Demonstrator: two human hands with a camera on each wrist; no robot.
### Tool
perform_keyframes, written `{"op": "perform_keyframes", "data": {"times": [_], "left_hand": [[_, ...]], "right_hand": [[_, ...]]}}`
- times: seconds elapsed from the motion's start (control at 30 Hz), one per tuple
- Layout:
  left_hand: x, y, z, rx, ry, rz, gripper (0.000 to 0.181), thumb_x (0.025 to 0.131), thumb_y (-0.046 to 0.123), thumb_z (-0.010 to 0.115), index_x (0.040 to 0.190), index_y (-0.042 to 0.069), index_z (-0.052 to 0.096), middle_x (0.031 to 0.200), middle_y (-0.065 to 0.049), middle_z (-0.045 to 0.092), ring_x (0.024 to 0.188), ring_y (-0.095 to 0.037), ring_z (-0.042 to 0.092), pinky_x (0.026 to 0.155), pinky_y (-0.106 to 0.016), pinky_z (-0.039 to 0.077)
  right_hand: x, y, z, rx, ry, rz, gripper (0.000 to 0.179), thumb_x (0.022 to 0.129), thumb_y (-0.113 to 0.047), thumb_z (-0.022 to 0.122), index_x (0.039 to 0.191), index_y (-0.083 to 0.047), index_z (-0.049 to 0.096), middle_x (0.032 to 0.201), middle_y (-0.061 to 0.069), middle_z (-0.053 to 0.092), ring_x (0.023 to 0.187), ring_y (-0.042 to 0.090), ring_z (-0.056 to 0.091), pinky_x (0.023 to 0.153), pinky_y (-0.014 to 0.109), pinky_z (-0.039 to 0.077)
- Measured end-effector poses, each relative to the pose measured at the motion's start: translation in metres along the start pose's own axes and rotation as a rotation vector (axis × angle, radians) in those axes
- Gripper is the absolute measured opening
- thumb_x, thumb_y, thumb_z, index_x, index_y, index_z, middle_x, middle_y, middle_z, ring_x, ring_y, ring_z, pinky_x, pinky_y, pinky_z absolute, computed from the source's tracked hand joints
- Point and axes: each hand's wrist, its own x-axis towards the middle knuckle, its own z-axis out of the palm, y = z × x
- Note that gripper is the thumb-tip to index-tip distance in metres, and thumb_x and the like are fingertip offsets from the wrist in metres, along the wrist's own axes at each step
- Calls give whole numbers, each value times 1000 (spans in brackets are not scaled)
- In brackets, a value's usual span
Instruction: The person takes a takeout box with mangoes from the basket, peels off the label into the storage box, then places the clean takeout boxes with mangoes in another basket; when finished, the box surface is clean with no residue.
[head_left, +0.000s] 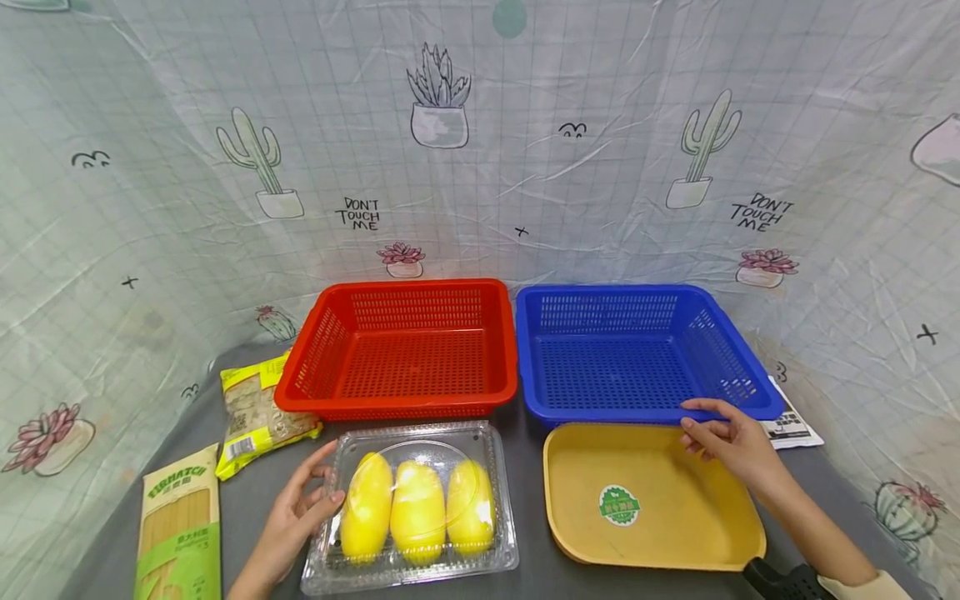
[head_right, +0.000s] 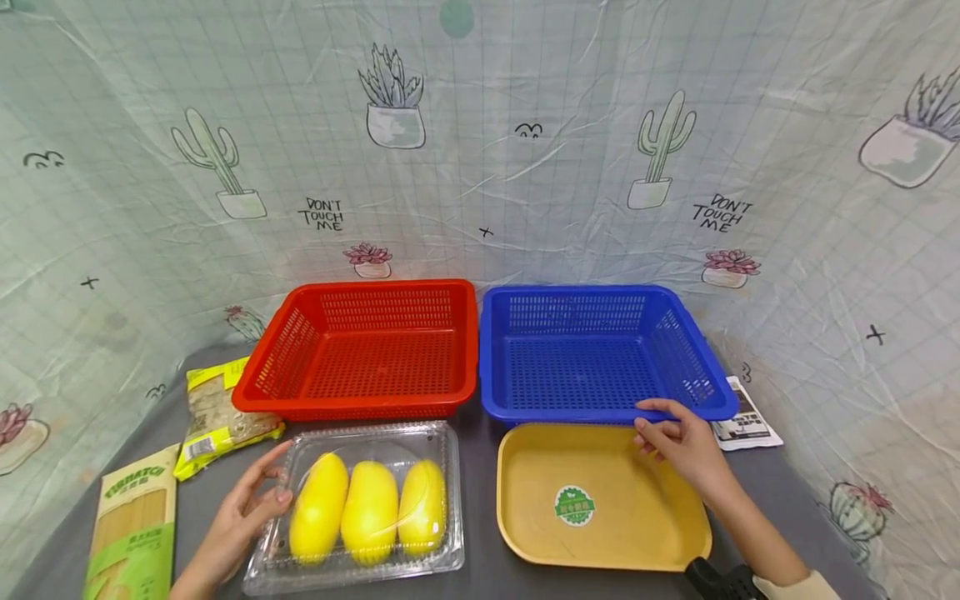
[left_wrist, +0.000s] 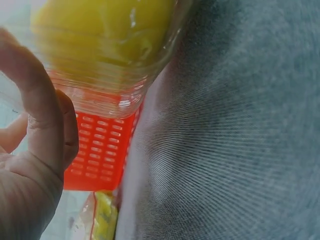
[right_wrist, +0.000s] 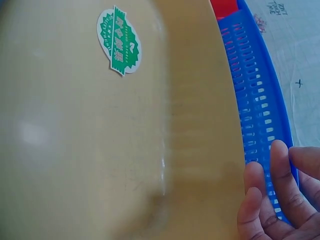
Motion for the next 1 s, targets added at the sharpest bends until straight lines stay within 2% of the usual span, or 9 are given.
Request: {"op": "perform_keyframes", "data": {"times": [0.23, 0.4, 0.67, 0.9, 1.0], "left_hand": [[-2, 5, 0, -31, 45, 26, 59, 94, -4, 54, 148, 15, 39, 109, -6, 41, 61, -5, 47, 42, -30, 32], [-3, 15, 3, -50, 58, 62, 61, 93, -8, 53, 149, 12, 38, 111, -10, 38, 62, -4, 46, 46, -28, 34], [-5, 29, 8, -110, 66, 170, 66, 87, -16, 52, 148, 6, 38, 112, -13, 35, 57, 1, 37, 40, -27, 29], [-8, 41, 12, -129, 49, 145, 61, 92, -11, 46, 149, 6, 36, 113, -12, 36, 64, -2, 42, 50, -24, 36], [-7, 46, 14, -151, 39, 146, 59, 94, -9, 45, 150, 7, 35, 114, -12, 35, 63, -3, 43, 49, -27, 37]], "right_hand": [[-1, -1, -2, -7, -5, -10, 40, 100, -17, 57, 127, 11, 48, 80, 8, 72, 71, 20, 68, 61, 28, 56], [-1, -1, -3, 0, -11, -5, 37, 99, -17, 57, 126, 9, 50, 79, 7, 72, 71, 19, 68, 61, 29, 56], [1, -1, -3, 7, -14, 19, 38, 100, -16, 57, 127, 8, 49, 80, 2, 72, 70, 17, 68, 61, 27, 55], [0, -2, -2, -2, -12, 26, 39, 99, -21, 58, 126, 7, 49, 81, 8, 72, 70, 23, 68, 62, 28, 56], [0, -2, -1, -8, -10, 32, 41, 100, -20, 57, 128, 8, 47, 80, 6, 72, 70, 21, 68, 62, 27, 56]]}}
